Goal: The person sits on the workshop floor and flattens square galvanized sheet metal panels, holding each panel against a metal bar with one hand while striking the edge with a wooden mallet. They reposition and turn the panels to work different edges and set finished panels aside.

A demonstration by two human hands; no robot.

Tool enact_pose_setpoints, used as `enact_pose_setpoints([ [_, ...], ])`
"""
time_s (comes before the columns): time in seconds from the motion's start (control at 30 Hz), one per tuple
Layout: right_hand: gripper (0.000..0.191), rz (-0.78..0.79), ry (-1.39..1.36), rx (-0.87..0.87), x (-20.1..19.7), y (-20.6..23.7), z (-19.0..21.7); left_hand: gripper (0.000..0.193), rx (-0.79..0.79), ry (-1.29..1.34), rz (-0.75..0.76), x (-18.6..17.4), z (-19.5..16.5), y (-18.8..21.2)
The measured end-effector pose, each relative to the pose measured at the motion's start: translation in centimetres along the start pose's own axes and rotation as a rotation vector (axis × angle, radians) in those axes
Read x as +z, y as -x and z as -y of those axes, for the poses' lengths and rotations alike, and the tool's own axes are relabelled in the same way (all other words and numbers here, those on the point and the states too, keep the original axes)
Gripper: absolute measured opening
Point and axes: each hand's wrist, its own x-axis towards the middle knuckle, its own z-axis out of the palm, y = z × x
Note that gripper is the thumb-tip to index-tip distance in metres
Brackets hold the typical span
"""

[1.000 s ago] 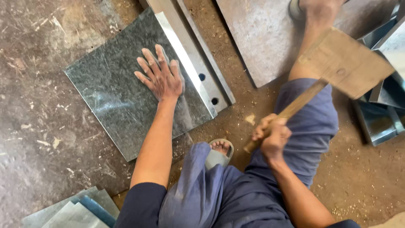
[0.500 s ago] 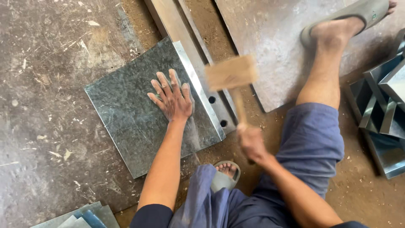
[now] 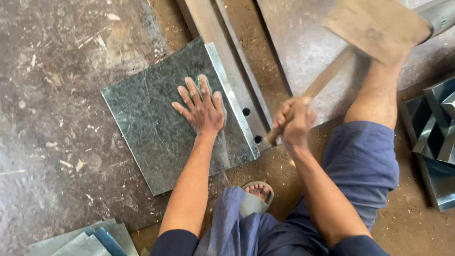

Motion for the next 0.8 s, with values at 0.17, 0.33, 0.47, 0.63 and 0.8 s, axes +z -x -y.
enact_pose_setpoints([
  [0.17,0.030,0.293,0.631,0.097,2.3,-1.3,0.0,0.068,-0.011,-0.021,-0.012,-0.1,0.1,-0.1],
  [0.33,0.045,0.173,0.264,0.083,3.6,-1.4,0.9,0.067,-0.009,0.000,-0.001,0.0,0.2,-0.1],
  [0.47,0.028,0.216,0.603,0.326,4.5,-2.6,1.0,0.069,-0.001,-0.014,-0.039,0.1,0.3,-0.1],
  [0.63,0.029,0.133,0.149,0.099,5.7,-4.0,0.7,0.068,0.009,0.019,-0.045,0.0,0.3,-0.1],
  [0.8,0.039,0.378,0.779,0.366,6.2,-4.0,1.0,0.068,0.024,0.004,-0.074,-0.1,0.3,-0.1],
])
